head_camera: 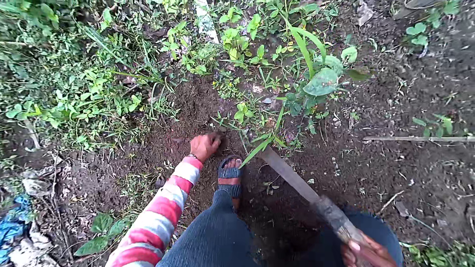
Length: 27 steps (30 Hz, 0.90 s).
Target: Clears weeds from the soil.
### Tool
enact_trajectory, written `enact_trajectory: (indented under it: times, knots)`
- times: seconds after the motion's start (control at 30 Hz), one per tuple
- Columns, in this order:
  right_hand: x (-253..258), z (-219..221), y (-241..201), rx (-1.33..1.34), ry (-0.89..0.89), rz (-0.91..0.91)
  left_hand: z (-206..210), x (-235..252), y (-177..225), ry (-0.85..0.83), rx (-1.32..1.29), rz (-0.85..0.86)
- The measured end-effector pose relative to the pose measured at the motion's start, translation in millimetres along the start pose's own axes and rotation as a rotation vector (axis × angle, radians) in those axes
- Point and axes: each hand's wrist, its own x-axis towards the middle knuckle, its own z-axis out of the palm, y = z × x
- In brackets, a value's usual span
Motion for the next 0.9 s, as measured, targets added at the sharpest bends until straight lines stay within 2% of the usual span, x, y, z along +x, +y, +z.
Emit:
enact_trajectory:
  times: [0.1,0.17,0.2,0.27,0.33,0.4,0.47,0.5,0.53,0.63,0.77,0.83,0.9]
  knots:
    - [63.6,43.4,13.5,-0.047,0.136,-0.025,17.1,-1.7,43.2,-0.006,0.097,0.456]
    - [86.8,43.3,15.0,-0.04,0.132,-0.044,21.7,11.3,65.4,0.041,0.122,0.557]
    - [86.9,41.4,18.6,-0.042,0.134,-0.039,24.3,16.2,72.7,0.059,0.15,0.508]
    - [85.2,36.9,18.2,-0.081,0.144,-0.05,31.1,26.8,87.1,0.045,0.212,0.268]
    - [87.9,32.8,20.2,-0.18,0.174,-0.139,32.9,39.2,93.5,-0.032,0.224,0.057]
    - [89.3,24.3,29.6,-0.477,0.207,-0.364,38.0,44.5,86.3,-0.08,0.109,0.01]
    - [91.3,12.0,40.4,-0.855,0.184,-0.69,40.7,45.3,70.3,-0.091,-0.101,0.042]
    - [89.2,10.1,43.7,-0.947,0.183,-0.795,41.6,42.7,63.6,-0.097,-0.193,0.05]
    - [82.2,11.9,44.3,-0.952,0.189,-0.817,42.5,39.6,60.8,-0.093,-0.264,0.04]
    - [34.2,17.0,38.2,-0.576,0.24,-0.528,52.5,39.8,63.3,-0.039,-0.43,-0.029]
    - [-21.5,-18.8,29.7,-0.204,0.104,-0.246,59.0,46.2,53.1,-0.024,-0.593,-0.118]
    - [-9.5,-16.0,28.7,-0.098,0.097,-0.159,58.7,47.3,52.0,-0.036,-0.603,-0.128]
    - [39.2,10.2,24.6,-0.093,0.149,-0.116,56.4,51.8,58.4,-0.017,-0.581,-0.123]
